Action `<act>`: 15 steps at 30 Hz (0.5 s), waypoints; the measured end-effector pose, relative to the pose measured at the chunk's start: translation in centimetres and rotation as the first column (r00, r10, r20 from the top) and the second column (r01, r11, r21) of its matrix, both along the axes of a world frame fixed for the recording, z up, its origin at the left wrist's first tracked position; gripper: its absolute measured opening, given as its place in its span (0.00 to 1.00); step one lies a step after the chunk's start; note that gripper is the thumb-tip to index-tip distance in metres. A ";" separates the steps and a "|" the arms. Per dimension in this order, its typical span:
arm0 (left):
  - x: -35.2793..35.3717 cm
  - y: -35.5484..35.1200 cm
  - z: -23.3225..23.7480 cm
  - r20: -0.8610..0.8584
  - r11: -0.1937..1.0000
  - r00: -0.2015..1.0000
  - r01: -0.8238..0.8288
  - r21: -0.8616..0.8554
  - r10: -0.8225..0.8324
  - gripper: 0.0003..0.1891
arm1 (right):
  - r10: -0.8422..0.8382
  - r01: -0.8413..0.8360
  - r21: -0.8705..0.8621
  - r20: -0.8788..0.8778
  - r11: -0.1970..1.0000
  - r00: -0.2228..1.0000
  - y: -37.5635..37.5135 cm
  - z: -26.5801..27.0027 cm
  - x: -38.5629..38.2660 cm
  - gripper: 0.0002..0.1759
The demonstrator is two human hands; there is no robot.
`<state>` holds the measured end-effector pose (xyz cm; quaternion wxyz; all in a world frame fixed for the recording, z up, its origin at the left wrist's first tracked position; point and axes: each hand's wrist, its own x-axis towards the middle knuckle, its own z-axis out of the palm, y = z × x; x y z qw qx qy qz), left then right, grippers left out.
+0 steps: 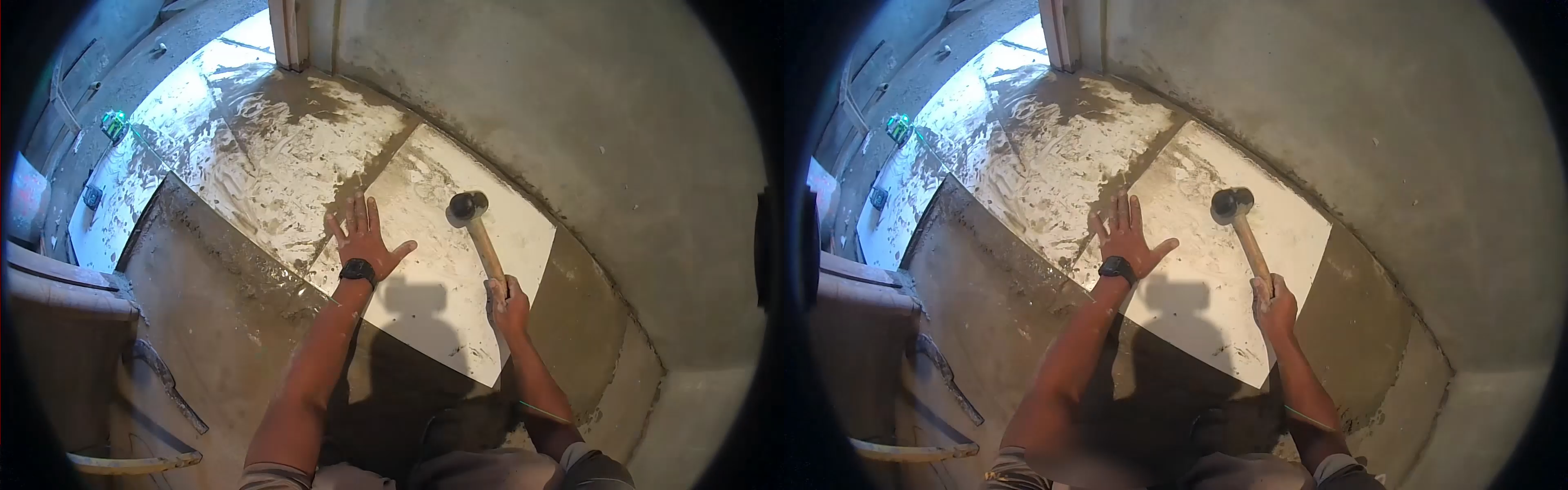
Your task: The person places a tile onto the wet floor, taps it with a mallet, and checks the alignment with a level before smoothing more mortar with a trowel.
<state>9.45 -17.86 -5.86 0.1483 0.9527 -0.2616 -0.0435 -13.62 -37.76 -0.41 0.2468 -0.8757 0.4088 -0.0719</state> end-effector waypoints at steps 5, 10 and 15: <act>0.1 0.0 0.6 -0.050 1.000 0.999 -0.002 0.029 0.003 0.66 | 0.056 -0.040 -0.073 0.223 0.997 0.973 1.0 1.1 -0.3 0.23; 0.1 0.0 0.5 -0.062 0.999 0.998 0.000 0.043 0.002 0.66 | 0.148 -0.145 -0.227 -0.006 0.963 0.989 0.0 0.0 -0.5 0.27; 0.1 0.2 0.4 -0.037 1.000 0.999 0.019 0.023 -0.018 0.66 | 0.061 -0.066 -0.099 -0.055 0.993 0.997 0.4 -0.4 -0.3 0.27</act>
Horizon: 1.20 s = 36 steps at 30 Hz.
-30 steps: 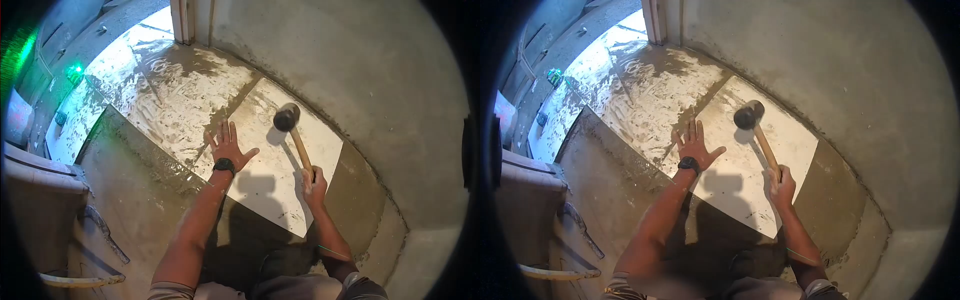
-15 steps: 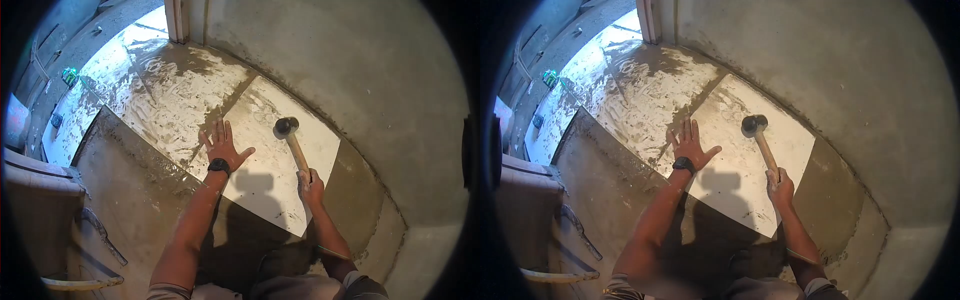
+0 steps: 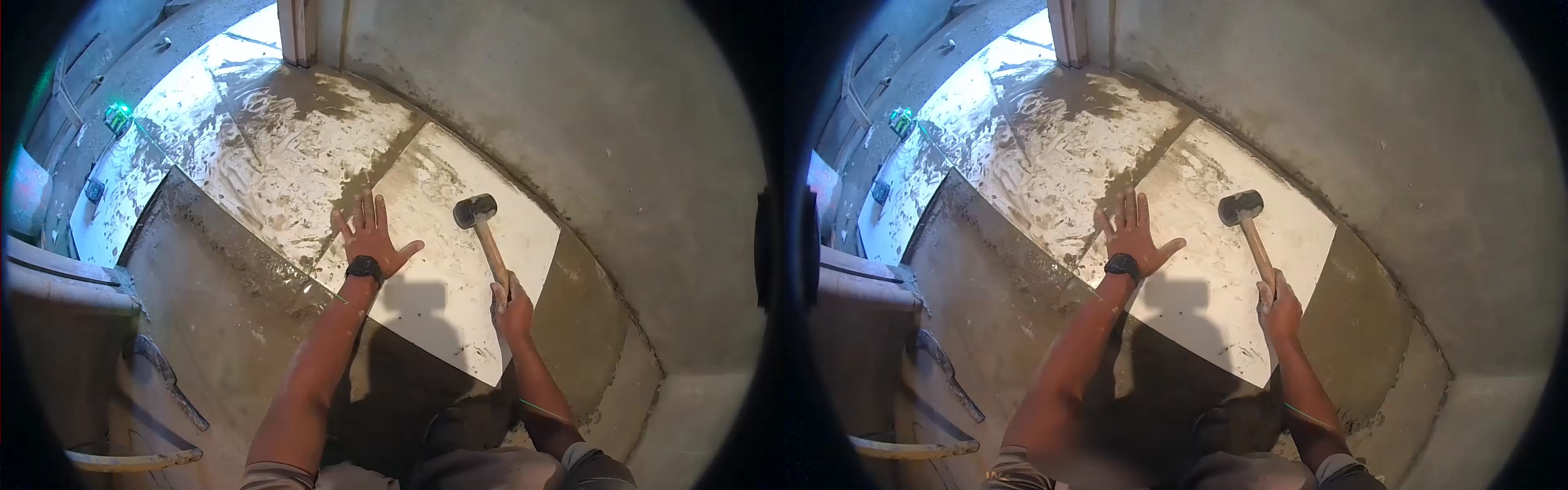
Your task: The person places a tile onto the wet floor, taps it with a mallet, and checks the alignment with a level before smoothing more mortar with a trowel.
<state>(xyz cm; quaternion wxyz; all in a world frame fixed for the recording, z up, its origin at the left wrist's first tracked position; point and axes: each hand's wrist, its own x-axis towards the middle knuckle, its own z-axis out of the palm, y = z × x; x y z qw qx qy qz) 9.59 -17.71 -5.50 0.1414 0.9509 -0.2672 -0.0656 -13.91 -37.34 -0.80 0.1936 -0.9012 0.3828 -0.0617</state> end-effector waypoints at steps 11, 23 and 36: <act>-0.5 0.0 -0.6 0.052 0.998 0.999 -0.007 -0.068 0.011 0.62 | 0.128 -0.131 0.073 0.036 0.989 0.991 -1.3 -0.4 -0.5 0.30; -0.3 -0.1 -0.3 0.033 0.997 0.999 0.005 -0.075 -0.002 0.64 | 0.095 -0.123 0.070 0.311 0.990 0.946 0.0 -0.5 0.1 0.30; -0.2 -0.1 -1.0 0.044 0.995 0.999 0.035 -0.089 -0.031 0.66 | 0.110 -0.116 0.040 0.131 0.992 0.985 1.9 0.4 1.4 0.31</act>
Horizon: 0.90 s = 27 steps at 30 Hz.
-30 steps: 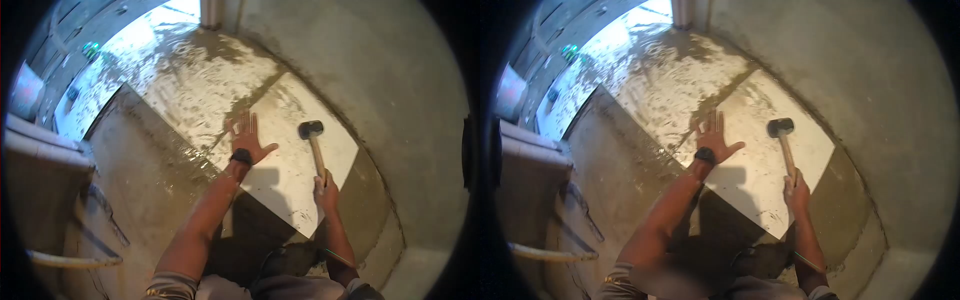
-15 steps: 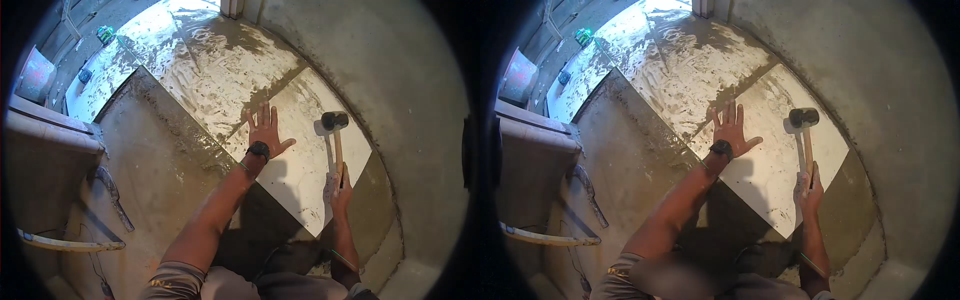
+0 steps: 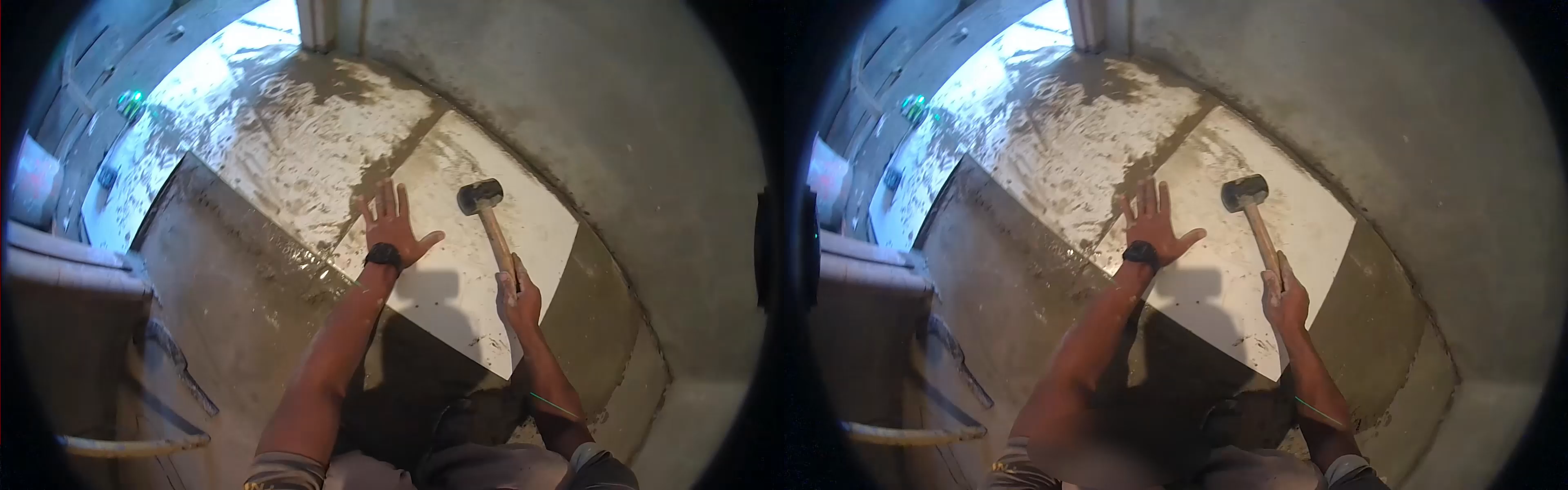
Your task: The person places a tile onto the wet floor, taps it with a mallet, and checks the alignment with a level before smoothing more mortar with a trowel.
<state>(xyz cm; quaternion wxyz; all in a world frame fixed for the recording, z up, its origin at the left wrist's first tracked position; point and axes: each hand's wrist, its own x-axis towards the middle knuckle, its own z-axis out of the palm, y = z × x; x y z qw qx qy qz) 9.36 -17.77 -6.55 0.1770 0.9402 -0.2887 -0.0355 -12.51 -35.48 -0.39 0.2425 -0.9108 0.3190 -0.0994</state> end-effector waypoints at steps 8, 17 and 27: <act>0.0 0.0 0.6 -0.012 0.996 1.000 0.009 0.090 -0.008 0.66 | -0.028 0.025 0.037 0.074 0.999 0.997 -1.2 -0.9 0.3 0.32; 0.0 0.0 0.4 -0.003 0.996 1.000 0.021 0.081 -0.021 0.68 | -0.043 0.035 0.045 0.185 0.998 0.982 -1.4 1.4 2.3 0.32; 0.0 0.1 0.5 -0.041 0.997 0.999 0.031 0.076 -0.028 0.69 | -0.063 0.068 0.052 -0.105 0.996 0.993 -1.4 -0.2 3.2 0.30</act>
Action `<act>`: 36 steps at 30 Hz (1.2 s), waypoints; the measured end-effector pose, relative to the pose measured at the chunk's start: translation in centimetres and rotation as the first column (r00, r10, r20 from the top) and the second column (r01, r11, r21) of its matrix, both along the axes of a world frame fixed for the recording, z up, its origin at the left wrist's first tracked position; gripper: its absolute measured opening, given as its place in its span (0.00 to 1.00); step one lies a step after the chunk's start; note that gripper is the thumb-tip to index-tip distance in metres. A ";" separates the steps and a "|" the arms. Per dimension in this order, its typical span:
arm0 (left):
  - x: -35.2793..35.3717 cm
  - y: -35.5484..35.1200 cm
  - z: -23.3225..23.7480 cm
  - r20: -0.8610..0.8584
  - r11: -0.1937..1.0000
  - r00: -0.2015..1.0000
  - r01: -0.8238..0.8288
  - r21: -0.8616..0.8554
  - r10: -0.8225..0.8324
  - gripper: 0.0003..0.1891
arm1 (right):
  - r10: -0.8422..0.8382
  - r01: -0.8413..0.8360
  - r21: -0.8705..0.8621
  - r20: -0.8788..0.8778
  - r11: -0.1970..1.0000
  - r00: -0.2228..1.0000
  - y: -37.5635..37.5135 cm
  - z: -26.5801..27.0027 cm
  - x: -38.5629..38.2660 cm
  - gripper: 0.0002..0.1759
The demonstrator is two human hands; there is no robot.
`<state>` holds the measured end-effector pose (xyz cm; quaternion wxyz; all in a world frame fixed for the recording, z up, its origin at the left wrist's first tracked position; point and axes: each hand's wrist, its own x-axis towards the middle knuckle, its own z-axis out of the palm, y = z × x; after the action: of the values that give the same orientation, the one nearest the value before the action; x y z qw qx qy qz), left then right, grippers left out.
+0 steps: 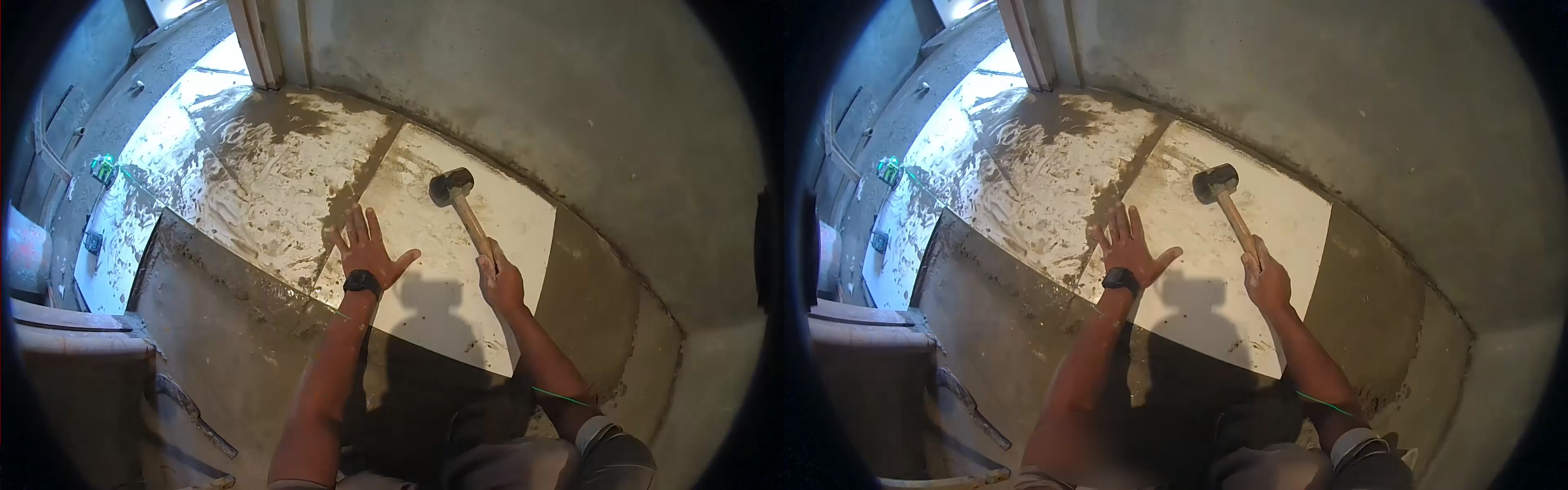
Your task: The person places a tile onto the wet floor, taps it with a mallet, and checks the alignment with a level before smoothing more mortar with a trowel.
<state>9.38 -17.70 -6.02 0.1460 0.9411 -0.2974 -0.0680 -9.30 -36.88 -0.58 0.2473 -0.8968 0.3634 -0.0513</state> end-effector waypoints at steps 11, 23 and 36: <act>-3.1 0.0 -1.1 0.118 0.992 0.987 0.105 0.073 -0.113 0.57 | 0.127 -0.116 -0.062 0.236 0.991 0.963 -1.6 -3.6 -1.2 0.29; -17.7 3.8 1.1 -0.059 0.777 0.776 0.623 -0.091 -0.628 0.48 | 0.128 -0.163 0.255 0.147 0.953 0.981 -4.2 -0.6 -2.1 0.28; -27.7 9.4 4.6 -0.295 0.498 0.405 0.629 -0.598 -0.865 0.27 | 0.029 -0.053 0.146 0.163 0.988 0.986 -3.6 4.8 -17.0 0.29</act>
<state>-18.35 -8.27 -1.42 0.3643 0.5799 -0.6446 -0.3397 -26.28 -40.50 4.18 0.3435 -0.8759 0.3265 -0.0904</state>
